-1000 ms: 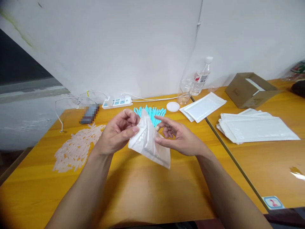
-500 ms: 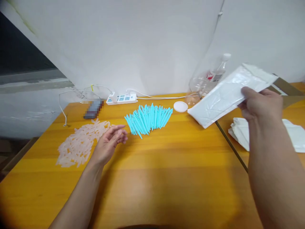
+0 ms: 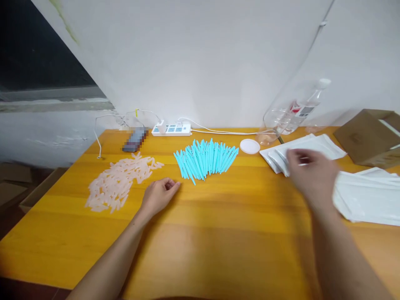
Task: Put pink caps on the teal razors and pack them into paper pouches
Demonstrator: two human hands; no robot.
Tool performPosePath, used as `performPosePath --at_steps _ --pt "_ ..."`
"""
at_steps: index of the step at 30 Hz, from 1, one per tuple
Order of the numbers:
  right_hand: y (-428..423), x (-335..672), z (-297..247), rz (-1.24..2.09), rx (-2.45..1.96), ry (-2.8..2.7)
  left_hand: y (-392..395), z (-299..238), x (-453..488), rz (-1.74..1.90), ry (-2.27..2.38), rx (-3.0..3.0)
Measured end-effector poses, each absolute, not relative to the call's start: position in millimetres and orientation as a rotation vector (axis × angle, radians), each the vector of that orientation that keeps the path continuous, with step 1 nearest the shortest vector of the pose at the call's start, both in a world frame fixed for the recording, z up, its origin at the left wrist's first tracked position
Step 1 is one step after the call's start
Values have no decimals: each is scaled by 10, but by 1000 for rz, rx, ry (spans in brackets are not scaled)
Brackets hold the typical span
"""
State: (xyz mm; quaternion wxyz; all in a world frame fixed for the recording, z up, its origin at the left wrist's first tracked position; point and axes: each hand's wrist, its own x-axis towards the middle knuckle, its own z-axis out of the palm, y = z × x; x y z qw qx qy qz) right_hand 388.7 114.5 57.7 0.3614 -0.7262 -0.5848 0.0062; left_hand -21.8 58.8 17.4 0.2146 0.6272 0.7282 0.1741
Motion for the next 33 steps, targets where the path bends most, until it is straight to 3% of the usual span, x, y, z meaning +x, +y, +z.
performPosePath --at_steps 4,10,15,28,31,33 --pt "728 2484 351 432 -1546 -1880 562 163 -290 439 2121 1793" --pt "812 1547 231 416 -1680 -2282 415 136 -789 441 2469 1883" --pt "961 1413 209 326 -1818 -2416 533 146 -979 250 2487 2010" --pt "972 1481 255 343 -1861 -2309 640 188 -1009 322 2149 2014" --pt "823 1735 263 553 -1699 -2125 545 205 -982 514 1967 1899" --pt "703 1954 227 910 -1549 -1949 466 206 -910 757 1726 1639"
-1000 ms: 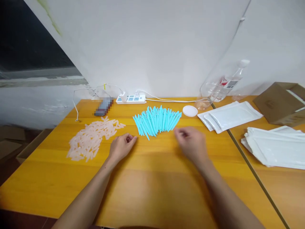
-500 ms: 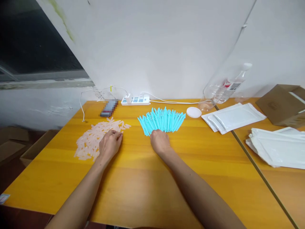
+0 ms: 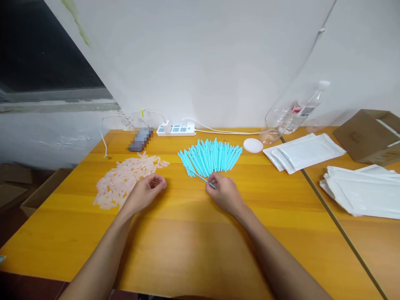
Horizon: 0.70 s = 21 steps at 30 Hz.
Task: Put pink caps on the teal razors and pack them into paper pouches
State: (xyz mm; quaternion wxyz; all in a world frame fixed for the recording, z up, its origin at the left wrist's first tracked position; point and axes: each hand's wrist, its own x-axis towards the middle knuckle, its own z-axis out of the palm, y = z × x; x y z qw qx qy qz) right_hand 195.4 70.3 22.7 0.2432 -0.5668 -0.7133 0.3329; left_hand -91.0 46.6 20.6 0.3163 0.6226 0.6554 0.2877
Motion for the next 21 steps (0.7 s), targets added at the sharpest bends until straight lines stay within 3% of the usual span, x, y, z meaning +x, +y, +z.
performPosePath --at_steps 3,6,21 --pt "563 2243 151 1430 -1376 -1720 380 181 -728 993 1402 1232" --pt "507 2410 81 1645 -1324 -1634 352 114 -544 1091 1335 1033" --pt "535 2488 -80 1817 -1344 -1426 291 -127 -391 1109 1373 963"
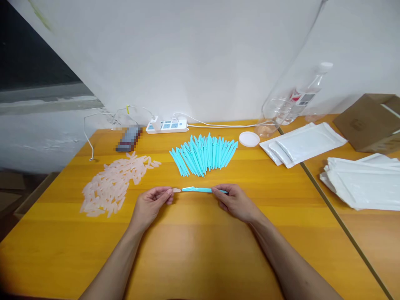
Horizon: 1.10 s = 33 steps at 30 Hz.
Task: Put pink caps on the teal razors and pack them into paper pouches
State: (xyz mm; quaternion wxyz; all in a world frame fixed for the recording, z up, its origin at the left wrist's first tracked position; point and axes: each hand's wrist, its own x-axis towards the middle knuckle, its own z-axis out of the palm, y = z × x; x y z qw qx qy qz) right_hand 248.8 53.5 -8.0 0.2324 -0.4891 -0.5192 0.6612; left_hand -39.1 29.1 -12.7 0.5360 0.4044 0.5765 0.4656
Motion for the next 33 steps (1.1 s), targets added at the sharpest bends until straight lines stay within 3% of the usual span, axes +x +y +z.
performPosePath --at_steps 26,29,33 --pt "492 2485 -61 1849 -1319 -1461 264 -36 -12 988 1426 996" --pt "502 2516 -12 1670 -1352 -1617 243 -62 24 977 1387 1347" --pt "501 2603 83 1108 -1416 -2009 232 -139 22 934 1289 2009"
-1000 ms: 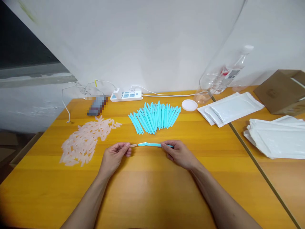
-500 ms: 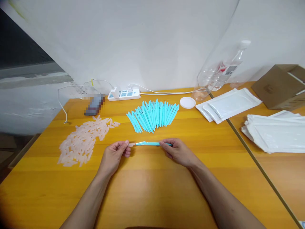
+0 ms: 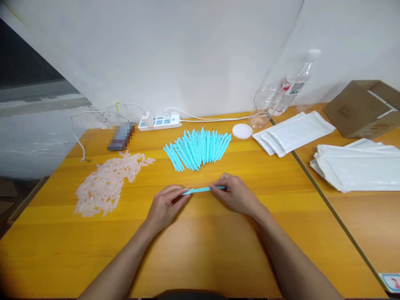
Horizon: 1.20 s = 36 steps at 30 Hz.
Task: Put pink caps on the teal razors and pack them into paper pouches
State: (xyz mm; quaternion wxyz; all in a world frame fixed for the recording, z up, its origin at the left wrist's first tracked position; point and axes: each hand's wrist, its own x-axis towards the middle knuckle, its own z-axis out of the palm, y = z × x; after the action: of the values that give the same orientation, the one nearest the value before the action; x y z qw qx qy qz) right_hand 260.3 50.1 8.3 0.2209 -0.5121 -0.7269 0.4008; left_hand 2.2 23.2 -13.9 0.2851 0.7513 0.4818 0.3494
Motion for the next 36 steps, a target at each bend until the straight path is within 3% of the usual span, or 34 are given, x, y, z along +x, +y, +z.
performPosePath --at_steps 7,14,20,24,29,36 --pt "621 2691 139 651 -1705 -2078 253 -199 27 838 1360 2228" --pt "1383 2347 171 346 -1986 -1896 238 -206 47 780 1355 2248" --pt "1699 2145 63 421 -2083 -1825 262 -107 -93 842 1348 2198" --pt "1646 2211 164 438 -2043 -1789 544 -13 -609 889 1648 2217" --pt "1289 2402 266 916 -1651 -1677 923 -39 -1203 546 2133 2438" --pt "781 2625 110 1006 -1394 -2038 847 27 -1123 429 1949 2566"
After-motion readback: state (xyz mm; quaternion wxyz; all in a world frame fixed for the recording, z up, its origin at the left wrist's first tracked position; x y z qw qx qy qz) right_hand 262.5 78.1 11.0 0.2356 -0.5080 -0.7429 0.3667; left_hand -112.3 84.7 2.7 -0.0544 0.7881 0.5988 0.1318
